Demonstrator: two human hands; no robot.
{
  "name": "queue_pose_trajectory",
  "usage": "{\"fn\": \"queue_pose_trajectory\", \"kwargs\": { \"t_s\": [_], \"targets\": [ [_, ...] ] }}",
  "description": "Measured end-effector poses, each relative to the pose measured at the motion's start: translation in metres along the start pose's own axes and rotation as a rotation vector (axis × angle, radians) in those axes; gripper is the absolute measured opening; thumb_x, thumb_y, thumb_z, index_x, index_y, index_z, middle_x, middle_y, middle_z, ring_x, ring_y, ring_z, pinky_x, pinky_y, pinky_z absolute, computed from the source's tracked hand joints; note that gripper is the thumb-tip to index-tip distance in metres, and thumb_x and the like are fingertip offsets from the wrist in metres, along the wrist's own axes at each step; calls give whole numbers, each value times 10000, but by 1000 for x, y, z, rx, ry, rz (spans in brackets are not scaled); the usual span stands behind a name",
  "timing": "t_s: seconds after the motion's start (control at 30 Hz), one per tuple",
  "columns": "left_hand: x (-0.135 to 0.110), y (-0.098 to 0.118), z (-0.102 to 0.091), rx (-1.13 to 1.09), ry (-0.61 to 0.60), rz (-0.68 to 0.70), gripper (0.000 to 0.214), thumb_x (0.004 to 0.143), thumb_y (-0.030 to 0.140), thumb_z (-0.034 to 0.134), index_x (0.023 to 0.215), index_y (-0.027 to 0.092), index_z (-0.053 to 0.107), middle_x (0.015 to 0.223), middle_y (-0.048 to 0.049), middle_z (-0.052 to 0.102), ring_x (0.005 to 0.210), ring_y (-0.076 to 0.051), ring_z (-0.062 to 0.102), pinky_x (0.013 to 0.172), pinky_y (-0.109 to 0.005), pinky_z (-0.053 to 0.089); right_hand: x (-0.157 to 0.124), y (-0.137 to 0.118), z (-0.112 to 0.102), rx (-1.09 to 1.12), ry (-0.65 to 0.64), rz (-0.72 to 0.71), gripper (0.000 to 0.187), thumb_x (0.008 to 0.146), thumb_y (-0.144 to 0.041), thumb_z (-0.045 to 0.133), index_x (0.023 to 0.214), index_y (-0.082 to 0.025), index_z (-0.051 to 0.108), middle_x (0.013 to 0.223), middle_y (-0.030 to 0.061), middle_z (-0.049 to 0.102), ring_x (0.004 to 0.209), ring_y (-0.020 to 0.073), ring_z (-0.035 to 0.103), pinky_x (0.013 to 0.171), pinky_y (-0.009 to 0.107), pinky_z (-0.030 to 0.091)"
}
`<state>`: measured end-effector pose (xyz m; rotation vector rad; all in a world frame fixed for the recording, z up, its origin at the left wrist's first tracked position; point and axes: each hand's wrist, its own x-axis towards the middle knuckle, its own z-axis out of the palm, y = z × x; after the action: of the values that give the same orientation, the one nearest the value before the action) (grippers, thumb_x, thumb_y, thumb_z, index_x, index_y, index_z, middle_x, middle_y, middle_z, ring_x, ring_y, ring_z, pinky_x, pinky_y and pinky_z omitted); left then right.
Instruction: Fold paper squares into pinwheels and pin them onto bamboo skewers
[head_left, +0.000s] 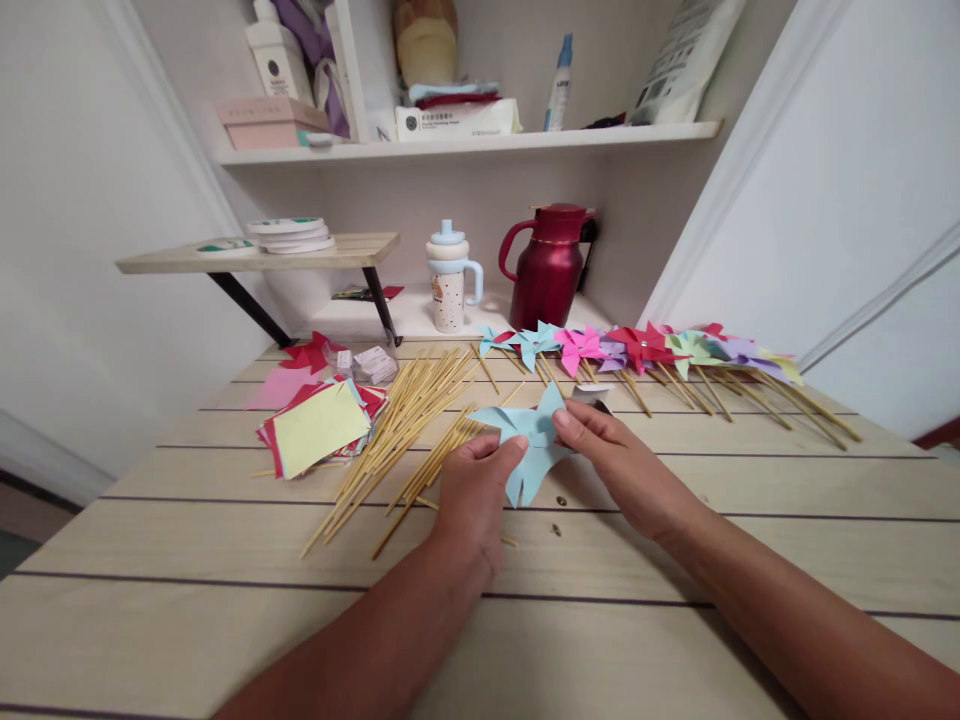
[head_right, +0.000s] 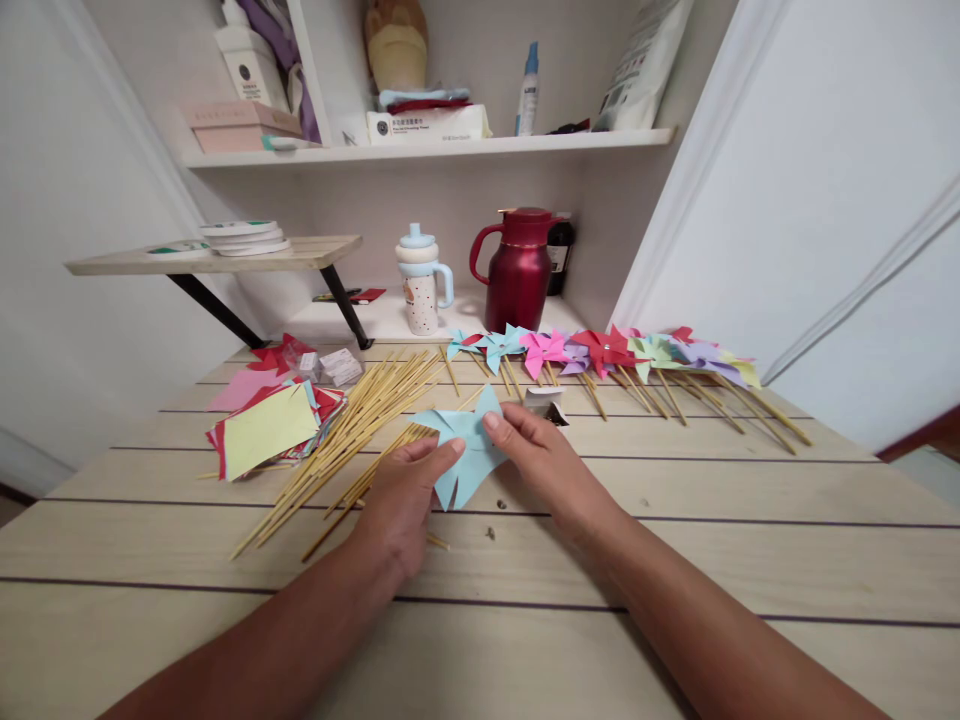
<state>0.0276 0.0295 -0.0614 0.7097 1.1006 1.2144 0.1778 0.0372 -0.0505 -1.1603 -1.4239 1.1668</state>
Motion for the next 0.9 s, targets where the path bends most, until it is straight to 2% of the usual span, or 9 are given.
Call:
{"fn": "queue_pose_trajectory", "kwargs": {
  "t_s": [0.07,0.13,0.27,0.43,0.53,0.6,0.67,0.77,0.9],
  "targets": [
    [1,0,-1,-26,-9,-6,252,623,307,835,772,144,713,707,-28,689,595,-124,586,588,-244,436,1,0,1,76,-67,48,387,782,-527,706,1020,-225,660,938,38,713,928,225,633,833,340,480],
    [1,0,-2,-15,-22,-3,231,632,305,826,750,141,713,685,-20,676,575,-114,568,576,-238,423,2,0,2,103,-77,67,421,739,-512,747,1039,-228,663,965,53,727,960,244,646,849,359,491],
    [-2,1,-1,18,-22,18,193,638,301,810,696,153,701,645,-3,649,551,-106,541,555,-234,395,1,-1,2,76,-21,73,397,718,-514,757,974,-214,708,952,57,746,927,240,662,822,356,502],
    [-4,0,1,76,-48,63,185,648,291,797,638,154,672,578,28,582,522,-90,479,530,-225,357,1,3,-1,40,76,141,341,662,-466,810,832,-177,747,813,61,760,741,214,667,716,350,508],
    [-4,0,2,105,-74,84,185,668,296,789,641,158,670,589,24,588,539,-98,491,540,-227,363,1,4,-2,-5,96,120,327,681,-456,798,837,-172,758,809,65,765,724,216,667,698,355,513],
    [-2,3,0,132,-63,95,152,682,290,786,711,163,708,674,-5,656,611,-125,557,590,-238,406,1,4,-3,3,103,96,327,683,-459,794,844,-175,763,820,63,771,727,217,672,703,357,522],
    [0,8,-2,169,-42,131,162,719,295,764,824,172,750,849,-52,731,768,-171,635,689,-259,450,1,2,-6,30,123,87,330,673,-458,801,841,-176,767,830,64,776,725,216,677,712,356,529],
    [3,15,-5,233,-34,188,211,817,340,678,936,193,773,1084,-85,743,1027,-225,646,842,-291,452,1,-1,-12,57,167,90,328,667,-457,806,831,-176,767,825,72,777,719,217,682,713,350,528],
    [6,19,-9,277,-67,186,246,862,388,636,959,212,777,1138,-78,738,1126,-239,615,931,-316,427,1,-1,-17,58,202,79,319,691,-461,795,854,-188,768,841,69,778,734,218,683,715,345,516]
  ]
}}
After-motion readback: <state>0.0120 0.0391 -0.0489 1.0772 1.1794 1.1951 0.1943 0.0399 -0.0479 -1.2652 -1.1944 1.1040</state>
